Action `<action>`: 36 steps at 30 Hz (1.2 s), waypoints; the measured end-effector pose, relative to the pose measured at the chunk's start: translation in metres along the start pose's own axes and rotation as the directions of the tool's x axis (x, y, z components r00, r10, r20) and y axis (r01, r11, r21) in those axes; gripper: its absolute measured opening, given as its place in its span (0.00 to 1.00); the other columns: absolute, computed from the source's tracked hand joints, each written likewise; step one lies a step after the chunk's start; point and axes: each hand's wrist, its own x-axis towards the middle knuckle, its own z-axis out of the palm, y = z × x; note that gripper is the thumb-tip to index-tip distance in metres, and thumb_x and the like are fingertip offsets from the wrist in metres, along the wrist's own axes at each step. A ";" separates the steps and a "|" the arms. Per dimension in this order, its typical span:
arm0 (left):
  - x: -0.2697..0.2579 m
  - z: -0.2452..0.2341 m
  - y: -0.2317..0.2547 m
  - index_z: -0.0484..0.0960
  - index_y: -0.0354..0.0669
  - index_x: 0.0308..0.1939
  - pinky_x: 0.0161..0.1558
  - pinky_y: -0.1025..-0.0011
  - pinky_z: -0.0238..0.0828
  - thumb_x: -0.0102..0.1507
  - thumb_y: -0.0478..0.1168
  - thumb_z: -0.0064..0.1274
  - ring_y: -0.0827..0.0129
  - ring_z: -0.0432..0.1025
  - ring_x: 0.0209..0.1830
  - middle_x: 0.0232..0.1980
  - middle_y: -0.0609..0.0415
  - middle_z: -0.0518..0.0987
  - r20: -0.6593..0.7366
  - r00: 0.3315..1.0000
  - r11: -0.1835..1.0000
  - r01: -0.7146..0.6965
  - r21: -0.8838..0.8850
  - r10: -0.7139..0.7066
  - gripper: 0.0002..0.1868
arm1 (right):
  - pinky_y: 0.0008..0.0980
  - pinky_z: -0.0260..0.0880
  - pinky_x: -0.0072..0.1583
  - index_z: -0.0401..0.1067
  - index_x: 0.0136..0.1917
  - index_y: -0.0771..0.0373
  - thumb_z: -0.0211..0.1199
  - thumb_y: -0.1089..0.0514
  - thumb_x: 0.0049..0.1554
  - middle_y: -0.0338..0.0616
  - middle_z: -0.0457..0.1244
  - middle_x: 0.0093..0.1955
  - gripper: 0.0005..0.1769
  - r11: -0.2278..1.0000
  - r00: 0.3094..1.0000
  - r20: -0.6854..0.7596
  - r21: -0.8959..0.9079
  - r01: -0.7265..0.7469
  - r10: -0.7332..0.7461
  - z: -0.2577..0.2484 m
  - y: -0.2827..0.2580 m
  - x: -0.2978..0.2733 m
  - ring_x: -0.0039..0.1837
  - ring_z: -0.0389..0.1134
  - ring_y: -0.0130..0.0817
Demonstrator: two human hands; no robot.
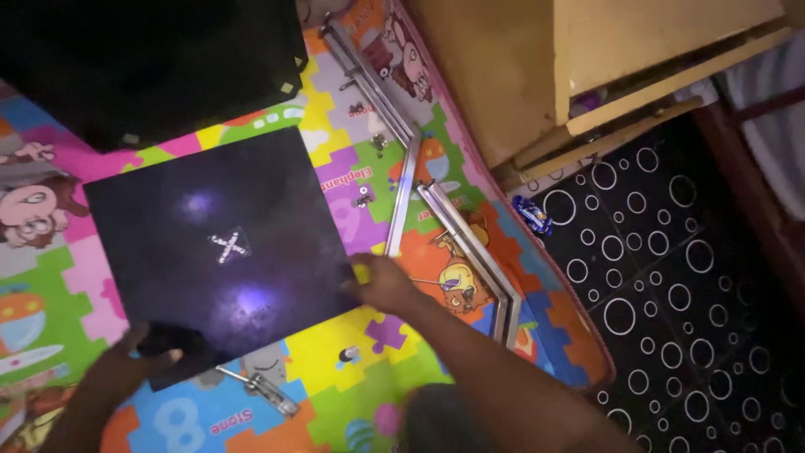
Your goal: The person assembles a small table by attaching metal legs to a black tabletop using a wrench. They position the legs, insert bolts, and tighten them while sitting on a colorful foam play mat.
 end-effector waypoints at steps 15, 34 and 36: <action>-0.094 0.075 0.189 0.79 0.39 0.61 0.58 0.54 0.70 0.56 0.53 0.66 0.43 0.75 0.57 0.55 0.34 0.79 -0.421 0.894 0.982 0.088 -0.168 -0.152 0.33 | 0.54 0.71 0.54 0.71 0.49 0.66 0.64 0.61 0.55 0.60 0.67 0.52 0.09 0.799 0.890 -0.428 -0.475 -0.369 0.156 -0.130 0.136 -0.017 0.53 0.70 0.58; -0.173 0.045 0.382 0.74 0.39 0.65 0.64 0.59 0.67 0.56 0.47 0.64 0.50 0.73 0.64 0.63 0.40 0.79 -0.039 0.991 0.962 -0.135 -0.235 0.130 0.35 | 0.52 0.70 0.49 0.69 0.51 0.60 0.69 0.58 0.51 0.54 0.68 0.45 0.16 0.973 0.919 -0.392 -0.191 -0.129 0.045 -0.176 0.003 -0.128 0.48 0.72 0.54; -0.174 0.048 0.425 0.73 0.41 0.66 0.64 0.59 0.67 0.53 0.47 0.65 0.54 0.74 0.63 0.63 0.43 0.79 0.009 0.960 0.898 -0.260 -0.355 0.281 0.38 | 0.51 0.69 0.50 0.70 0.56 0.60 0.62 0.66 0.56 0.52 0.68 0.49 0.13 0.970 0.918 -0.395 -0.209 -0.124 0.033 -0.184 -0.033 -0.147 0.50 0.71 0.55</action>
